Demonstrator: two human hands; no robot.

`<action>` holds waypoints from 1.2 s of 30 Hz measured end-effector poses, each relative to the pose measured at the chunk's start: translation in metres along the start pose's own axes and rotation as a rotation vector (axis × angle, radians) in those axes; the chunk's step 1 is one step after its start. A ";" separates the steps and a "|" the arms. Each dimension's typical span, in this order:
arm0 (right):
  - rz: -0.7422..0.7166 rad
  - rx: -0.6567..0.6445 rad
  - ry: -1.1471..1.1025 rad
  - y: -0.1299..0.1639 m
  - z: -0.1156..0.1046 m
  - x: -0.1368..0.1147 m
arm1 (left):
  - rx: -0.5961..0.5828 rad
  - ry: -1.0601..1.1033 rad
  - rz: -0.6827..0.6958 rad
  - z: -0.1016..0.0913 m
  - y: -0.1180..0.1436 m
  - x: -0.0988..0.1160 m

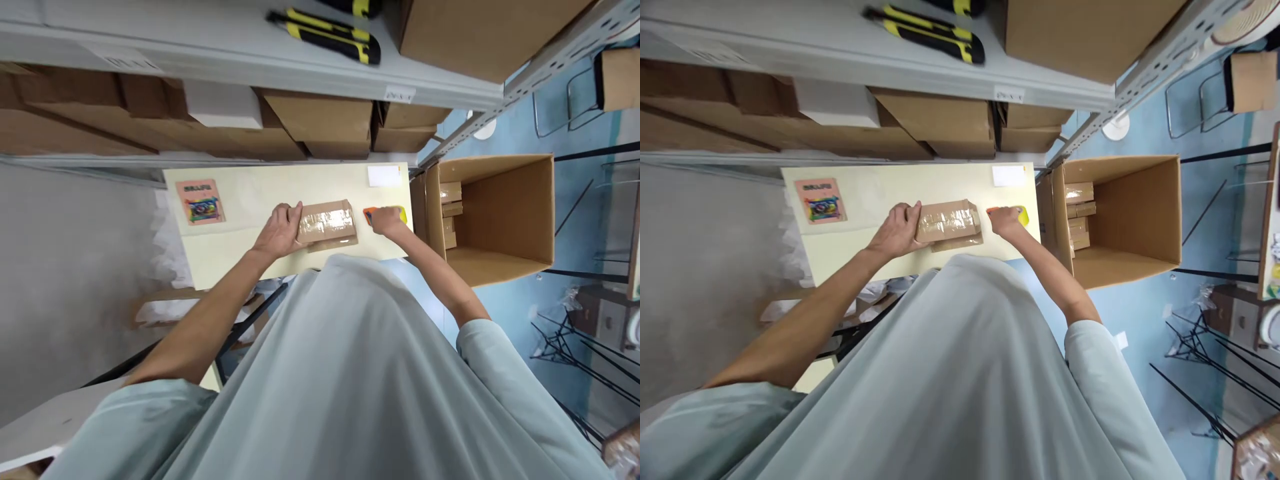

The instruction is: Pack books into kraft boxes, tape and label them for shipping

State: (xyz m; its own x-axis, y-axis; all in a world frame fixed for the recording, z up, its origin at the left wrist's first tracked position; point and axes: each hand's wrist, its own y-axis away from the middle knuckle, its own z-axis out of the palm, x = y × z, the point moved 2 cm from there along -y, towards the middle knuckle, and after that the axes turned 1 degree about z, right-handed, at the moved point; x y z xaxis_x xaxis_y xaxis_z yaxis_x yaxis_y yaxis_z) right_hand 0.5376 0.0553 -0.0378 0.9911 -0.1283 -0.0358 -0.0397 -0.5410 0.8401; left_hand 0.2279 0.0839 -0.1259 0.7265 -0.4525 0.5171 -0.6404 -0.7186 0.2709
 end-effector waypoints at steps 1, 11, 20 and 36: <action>0.050 0.005 -0.038 0.004 0.003 -0.001 | -0.005 -0.008 0.001 -0.004 0.006 -0.006; -0.173 0.380 -0.336 0.062 -0.090 -0.037 | 0.318 -0.035 0.061 -0.075 0.000 0.054; -0.485 0.854 -0.162 0.080 -0.262 -0.147 | 0.699 0.024 0.135 -0.215 -0.061 0.096; -0.367 1.052 0.044 0.032 -0.245 -0.193 | 0.585 0.215 -0.193 -0.120 0.026 0.008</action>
State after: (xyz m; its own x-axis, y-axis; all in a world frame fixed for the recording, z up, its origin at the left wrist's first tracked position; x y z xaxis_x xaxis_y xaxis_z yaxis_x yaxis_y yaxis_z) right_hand 0.3767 0.2663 0.1285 0.9676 0.2026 -0.1510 0.1898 -0.9772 -0.0951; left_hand 0.1875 0.1249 -0.0176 0.7100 -0.2145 0.6707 -0.2181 -0.9726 -0.0802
